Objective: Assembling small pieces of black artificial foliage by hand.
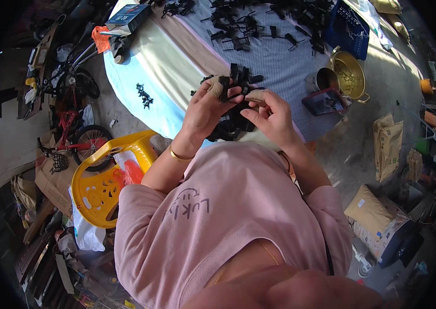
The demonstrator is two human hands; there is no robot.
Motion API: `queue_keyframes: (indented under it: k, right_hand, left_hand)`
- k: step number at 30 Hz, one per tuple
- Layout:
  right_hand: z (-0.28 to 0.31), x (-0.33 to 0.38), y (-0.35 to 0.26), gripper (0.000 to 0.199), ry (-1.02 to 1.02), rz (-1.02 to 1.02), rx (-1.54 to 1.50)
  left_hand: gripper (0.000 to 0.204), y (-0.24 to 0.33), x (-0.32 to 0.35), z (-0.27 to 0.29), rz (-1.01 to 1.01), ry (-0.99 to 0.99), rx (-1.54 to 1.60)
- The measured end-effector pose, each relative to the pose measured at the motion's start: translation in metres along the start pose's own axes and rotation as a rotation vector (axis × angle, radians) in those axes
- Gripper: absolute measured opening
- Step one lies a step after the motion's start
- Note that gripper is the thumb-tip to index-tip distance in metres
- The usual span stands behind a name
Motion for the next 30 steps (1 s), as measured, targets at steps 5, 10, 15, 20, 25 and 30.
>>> queue_keyframes:
  k: [5,10,15,20,25,30]
  right_hand:
    - [-0.005,0.002,-0.001,0.012,0.060,0.154,-0.072]
    - [0.003,-0.002,-0.006,0.013,0.068,0.163,-0.044]
    - [-0.002,-0.007,0.004,0.018,-0.018,-0.191,-0.237]
    - [-0.006,-0.007,0.018,0.013,-0.086,-0.206,-0.264]
    - [-0.006,-0.007,0.013,0.016,-0.188,-0.363,-0.457]
    - [-0.008,-0.008,0.018,0.018,-0.182,-0.273,-0.285]
  left_hand:
    - [0.028,-0.007,0.000,0.006,0.189,-0.090,0.075]
    - [0.040,-0.009,0.009,-0.003,0.160,-0.203,-0.363]
    - [0.046,-0.009,0.018,-0.017,-0.061,-0.322,-0.485]
    - [0.051,-0.015,0.010,-0.004,-0.122,-0.248,-0.754]
    - [0.033,-0.010,0.003,0.006,-0.095,-0.154,-0.577]
    - [0.029,-0.007,0.002,0.005,-0.114,-0.143,-0.690]
Point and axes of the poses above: each hand's wrist, its own x-axis away from the middle knuckle, its own z-axis out of the back of the hand, y = z × x, the point moved 1 cm from there along -x, towards the middle knuckle
